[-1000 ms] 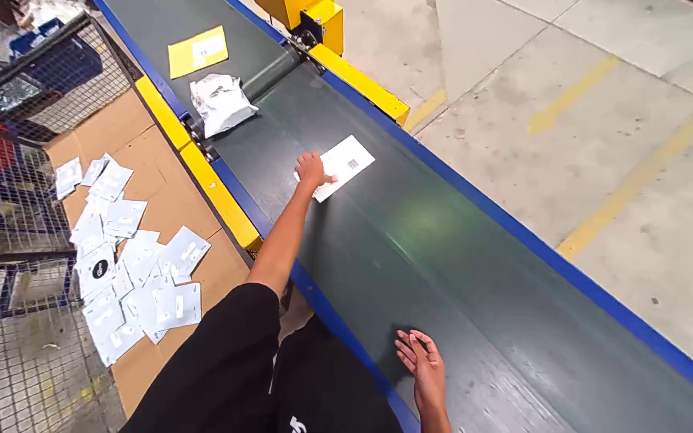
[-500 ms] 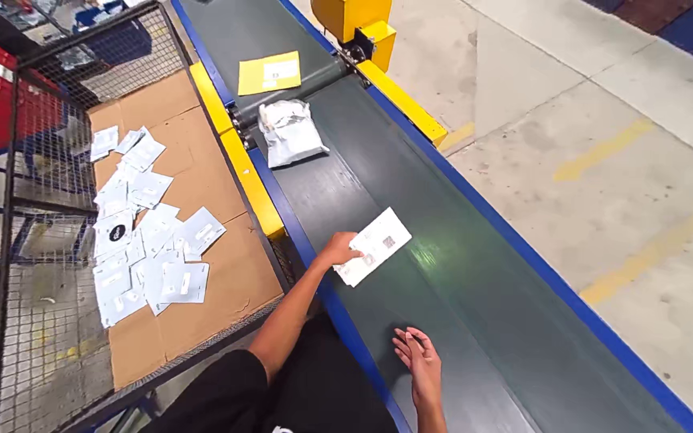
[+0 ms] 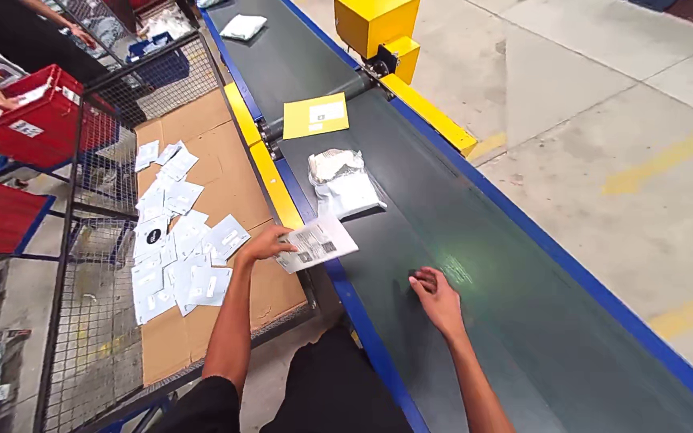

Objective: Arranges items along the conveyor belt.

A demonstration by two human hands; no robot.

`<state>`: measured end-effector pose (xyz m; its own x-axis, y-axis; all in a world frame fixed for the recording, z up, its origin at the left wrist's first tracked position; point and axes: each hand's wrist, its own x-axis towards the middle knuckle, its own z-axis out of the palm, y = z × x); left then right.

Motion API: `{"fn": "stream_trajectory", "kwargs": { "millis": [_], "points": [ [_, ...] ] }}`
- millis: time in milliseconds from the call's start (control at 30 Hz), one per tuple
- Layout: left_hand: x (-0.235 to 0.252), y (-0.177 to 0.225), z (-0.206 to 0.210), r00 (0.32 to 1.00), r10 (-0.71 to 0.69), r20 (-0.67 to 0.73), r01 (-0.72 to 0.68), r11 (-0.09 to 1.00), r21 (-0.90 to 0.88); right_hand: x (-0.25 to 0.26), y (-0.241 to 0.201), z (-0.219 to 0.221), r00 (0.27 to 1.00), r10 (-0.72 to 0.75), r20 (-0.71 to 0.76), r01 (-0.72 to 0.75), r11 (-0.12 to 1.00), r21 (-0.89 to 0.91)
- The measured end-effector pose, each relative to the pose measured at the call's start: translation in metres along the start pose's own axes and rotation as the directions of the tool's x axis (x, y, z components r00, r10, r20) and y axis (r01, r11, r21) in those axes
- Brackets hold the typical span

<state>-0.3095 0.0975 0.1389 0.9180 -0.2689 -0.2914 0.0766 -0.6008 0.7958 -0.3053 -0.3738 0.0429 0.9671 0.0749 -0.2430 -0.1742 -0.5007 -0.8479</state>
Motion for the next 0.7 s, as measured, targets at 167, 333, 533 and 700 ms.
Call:
{"fn": "stream_trajectory", "kwargs": {
  "millis": [167,333,533,700],
  "points": [
    [0.064,0.005,-0.081,0.946,-0.137,-0.293,0.11,0.988,-0.107,0.06,-0.053,0.02,0.992,-0.084,0.095,0.104,0.969,-0.226],
    [0.173,-0.003,-0.123,0.98,-0.116,-0.16,0.117,0.993,-0.003,0.092,-0.072,0.027,0.993,-0.041,0.108,0.069,0.961,-0.267],
    [0.303,-0.001,-0.089,0.982,-0.171,-0.087,0.191,0.867,0.461,0.082,-0.046,0.008,0.974,0.178,0.142,-0.116,0.923,-0.366],
    [0.354,0.013,-0.051,0.99,-0.134,-0.043,0.131,0.767,0.628,0.015,0.003,-0.02,0.946,0.244,0.213,-0.228,0.969,-0.098]
  ]
}}
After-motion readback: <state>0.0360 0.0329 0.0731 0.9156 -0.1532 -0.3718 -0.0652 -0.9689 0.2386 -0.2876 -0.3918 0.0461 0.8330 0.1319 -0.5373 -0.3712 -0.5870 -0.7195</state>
